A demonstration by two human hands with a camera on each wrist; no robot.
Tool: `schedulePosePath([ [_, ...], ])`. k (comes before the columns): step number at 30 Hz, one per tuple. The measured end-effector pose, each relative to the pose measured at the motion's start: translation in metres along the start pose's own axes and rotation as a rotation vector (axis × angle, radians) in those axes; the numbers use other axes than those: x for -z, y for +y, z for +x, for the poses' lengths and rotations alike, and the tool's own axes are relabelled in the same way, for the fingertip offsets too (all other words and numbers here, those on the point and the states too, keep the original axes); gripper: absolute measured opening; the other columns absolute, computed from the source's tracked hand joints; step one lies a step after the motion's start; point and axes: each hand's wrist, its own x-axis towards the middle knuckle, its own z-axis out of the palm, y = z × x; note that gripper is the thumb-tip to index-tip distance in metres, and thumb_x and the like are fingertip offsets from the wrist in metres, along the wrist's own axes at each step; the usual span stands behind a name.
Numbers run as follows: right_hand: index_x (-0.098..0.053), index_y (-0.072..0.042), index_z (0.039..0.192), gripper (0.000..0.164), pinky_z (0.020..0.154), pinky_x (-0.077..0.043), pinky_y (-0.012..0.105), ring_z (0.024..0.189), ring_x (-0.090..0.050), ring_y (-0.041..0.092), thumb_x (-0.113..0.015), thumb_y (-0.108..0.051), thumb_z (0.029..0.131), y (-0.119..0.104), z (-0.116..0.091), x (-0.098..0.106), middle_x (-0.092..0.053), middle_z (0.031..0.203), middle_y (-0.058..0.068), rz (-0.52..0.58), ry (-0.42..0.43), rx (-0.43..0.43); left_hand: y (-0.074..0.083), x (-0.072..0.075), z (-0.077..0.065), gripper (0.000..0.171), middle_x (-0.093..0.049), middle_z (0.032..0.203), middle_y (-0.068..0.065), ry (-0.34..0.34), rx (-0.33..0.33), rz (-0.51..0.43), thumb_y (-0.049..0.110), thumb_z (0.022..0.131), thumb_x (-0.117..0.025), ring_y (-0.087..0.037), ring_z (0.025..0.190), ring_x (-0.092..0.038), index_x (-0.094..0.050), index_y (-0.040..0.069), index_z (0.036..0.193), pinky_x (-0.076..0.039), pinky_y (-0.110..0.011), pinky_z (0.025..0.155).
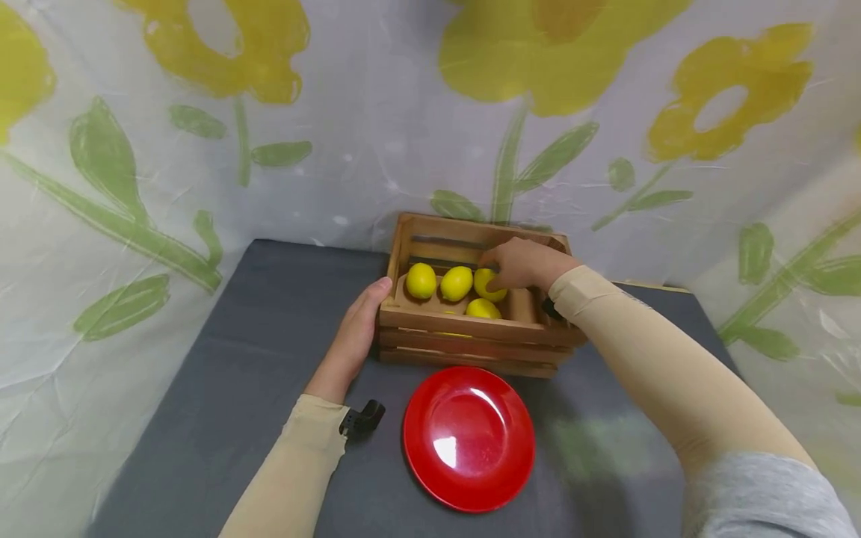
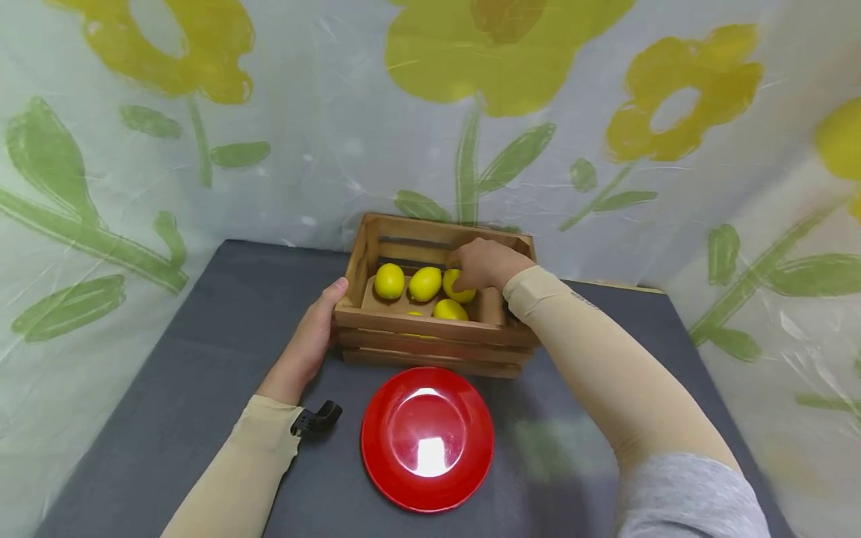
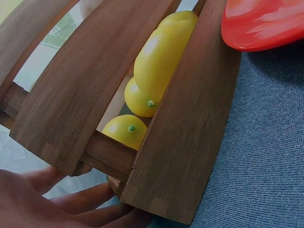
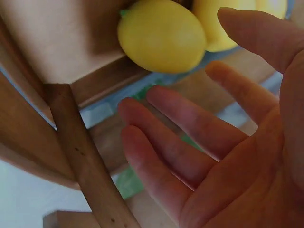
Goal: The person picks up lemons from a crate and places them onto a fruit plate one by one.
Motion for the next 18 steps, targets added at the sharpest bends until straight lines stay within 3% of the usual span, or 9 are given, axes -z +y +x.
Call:
schedulePosePath([
  [9,-0.056,-0.020,0.159,0.059,0.117,-0.049,0.054,0.142,-0.057,0.033,-0.068,-0.032,0.102,-0.004,0.009,-0.004,-0.057,0.161,0.013,-0.006,0.025,-0.002,0.005,0.002,-0.002,0.077,-0.033,0.177,-0.009,0.019,-0.014,0.018,0.061,0.110,-0.039,-0.028,0.165,-0.027,-0.037,0.012,0.169,-0.018,-0.055,0.137],
  [18,-0.052,-0.018,0.162,0.064,0.121,-0.047,0.052,0.144,-0.057,0.034,-0.068,-0.033,0.101,-0.001,0.019,-0.013,-0.055,0.163,0.014,-0.043,-0.012,0.016,0.002,-0.002,0.000,0.073,-0.036,0.175,-0.011,0.018,-0.025,0.012,0.055,0.110,-0.040,-0.029,0.165,-0.028,-0.039,0.010,0.167,-0.018,-0.054,0.137],
])
